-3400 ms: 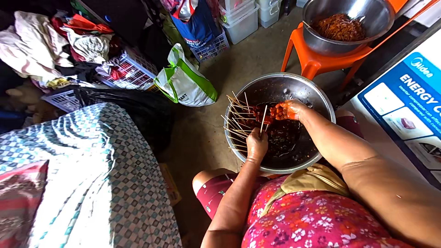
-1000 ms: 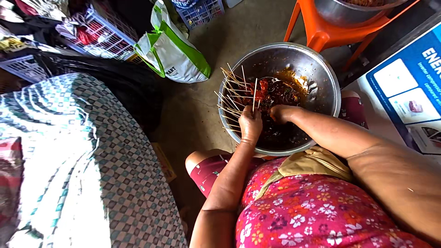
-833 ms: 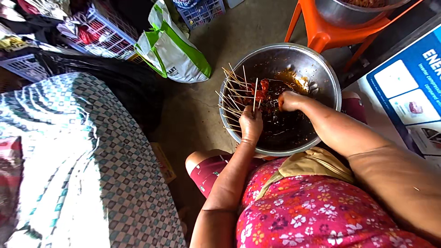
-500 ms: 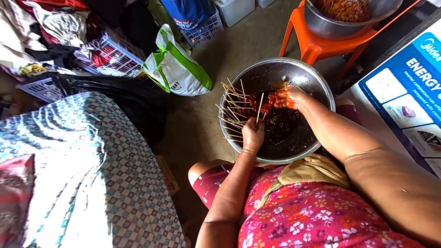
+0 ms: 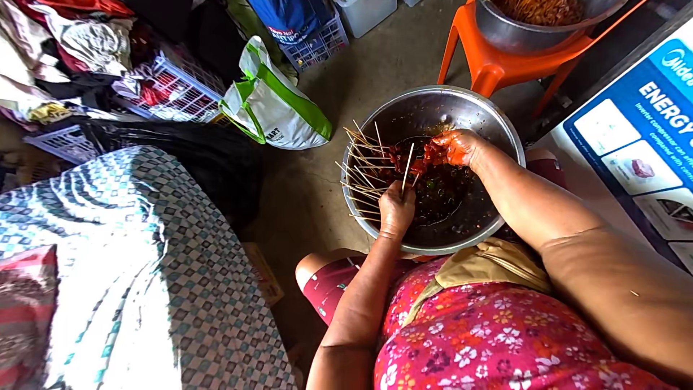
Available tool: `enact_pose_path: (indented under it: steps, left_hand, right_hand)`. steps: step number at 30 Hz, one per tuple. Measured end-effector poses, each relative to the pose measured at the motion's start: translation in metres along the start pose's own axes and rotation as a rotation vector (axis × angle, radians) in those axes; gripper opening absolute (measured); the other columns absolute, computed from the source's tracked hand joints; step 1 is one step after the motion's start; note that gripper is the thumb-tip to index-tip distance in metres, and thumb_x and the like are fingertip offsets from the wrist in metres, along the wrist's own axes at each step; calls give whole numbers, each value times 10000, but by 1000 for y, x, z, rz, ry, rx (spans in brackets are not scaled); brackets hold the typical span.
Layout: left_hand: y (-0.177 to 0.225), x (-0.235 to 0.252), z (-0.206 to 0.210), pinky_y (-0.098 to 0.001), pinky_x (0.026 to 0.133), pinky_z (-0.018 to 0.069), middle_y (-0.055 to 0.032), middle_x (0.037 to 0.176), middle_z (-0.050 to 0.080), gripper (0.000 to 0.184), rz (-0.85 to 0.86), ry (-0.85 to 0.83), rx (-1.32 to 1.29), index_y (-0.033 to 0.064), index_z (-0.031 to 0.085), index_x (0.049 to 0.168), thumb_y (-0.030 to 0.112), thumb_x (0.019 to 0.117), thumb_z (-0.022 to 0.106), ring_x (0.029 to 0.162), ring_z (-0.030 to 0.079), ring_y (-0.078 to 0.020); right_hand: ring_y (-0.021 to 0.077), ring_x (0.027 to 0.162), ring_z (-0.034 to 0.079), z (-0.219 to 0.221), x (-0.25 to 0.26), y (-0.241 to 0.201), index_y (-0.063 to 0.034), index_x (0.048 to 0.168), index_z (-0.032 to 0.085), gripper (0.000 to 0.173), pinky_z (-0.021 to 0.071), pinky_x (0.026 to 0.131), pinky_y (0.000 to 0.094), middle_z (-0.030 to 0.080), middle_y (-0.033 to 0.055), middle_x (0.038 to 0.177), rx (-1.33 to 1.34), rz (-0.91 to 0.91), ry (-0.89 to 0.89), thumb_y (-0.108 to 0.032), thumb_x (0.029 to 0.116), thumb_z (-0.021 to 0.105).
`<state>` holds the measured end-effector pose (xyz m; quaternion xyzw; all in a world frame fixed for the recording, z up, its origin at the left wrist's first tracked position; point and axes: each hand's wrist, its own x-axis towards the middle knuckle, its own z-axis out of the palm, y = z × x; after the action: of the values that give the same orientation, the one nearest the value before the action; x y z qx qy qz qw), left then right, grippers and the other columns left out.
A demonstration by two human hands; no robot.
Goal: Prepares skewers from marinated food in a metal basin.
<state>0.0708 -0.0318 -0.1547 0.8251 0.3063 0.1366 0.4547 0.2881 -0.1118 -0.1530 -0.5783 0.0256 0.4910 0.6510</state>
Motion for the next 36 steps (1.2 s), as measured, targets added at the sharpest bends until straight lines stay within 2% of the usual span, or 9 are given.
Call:
enact_pose_path:
  steps: [8,12,14,17,20,25,30,33,36]
  left_hand:
    - [2,-2,2,-412,654,518,-90,752,645,90,1,1,14,14,686,989,84,987,629,657,604,-189]
    - [1,0,3,-422,635,510,-92,732,630,116,-10,14,23,24,678,985,116,1008,612,640,598,-199]
    - [2,0,2,-433,650,524,-96,752,651,120,-21,31,33,27,688,1007,119,1008,611,657,619,-207]
    - [3,0,1,-431,648,521,-96,750,647,120,-38,33,39,22,686,1024,114,1007,609,652,613,-208]
    - [2,0,1,-452,678,544,-119,800,672,139,-51,16,39,14,689,1058,112,1009,602,689,640,-230]
    - [3,1,0,-445,708,547,-114,829,684,134,-62,11,38,23,696,1058,105,1004,605,723,652,-224]
    - [3,1,-1,-444,728,549,-117,841,690,136,-78,6,24,18,696,1066,99,1005,606,740,658,-220]
    - [3,2,0,-430,701,542,-108,810,678,129,-73,9,29,16,696,1043,107,1003,612,709,643,-212]
    - [4,2,-1,-406,684,533,-87,779,661,119,-76,10,31,24,695,1025,107,1001,613,680,623,-188]
  right_hand:
    - [173,737,671,0,3,6,5,1142,553,147,603,707,345,654,86,896,-181,-104,-41,9,1028,459]
    - [211,743,688,-5,8,6,-16,1239,565,212,607,681,368,681,119,963,-272,-70,-13,-132,1070,512]
    - [229,773,684,-12,14,6,0,1298,584,295,607,709,388,659,157,1033,-560,-77,124,-176,1063,553]
    - [391,920,708,-15,22,14,73,1164,647,283,583,832,581,669,282,1114,-1102,10,287,-84,930,670]
    - [429,1048,679,0,15,20,93,1080,650,295,548,870,626,654,303,1146,-1377,73,301,-88,869,749]
    - [440,1133,651,3,15,22,103,1066,653,262,529,915,635,649,301,1187,-1442,70,278,-52,867,725]
    - [392,960,697,-10,29,20,77,1044,669,207,563,832,576,674,272,1074,-1393,62,262,-77,908,694]
    - [443,1139,647,-5,25,24,59,1091,688,276,520,925,653,661,286,1185,-1515,41,220,-90,867,750]
    - [444,1187,627,6,18,26,71,1117,673,322,513,939,664,649,288,1222,-1585,48,195,-61,837,760]
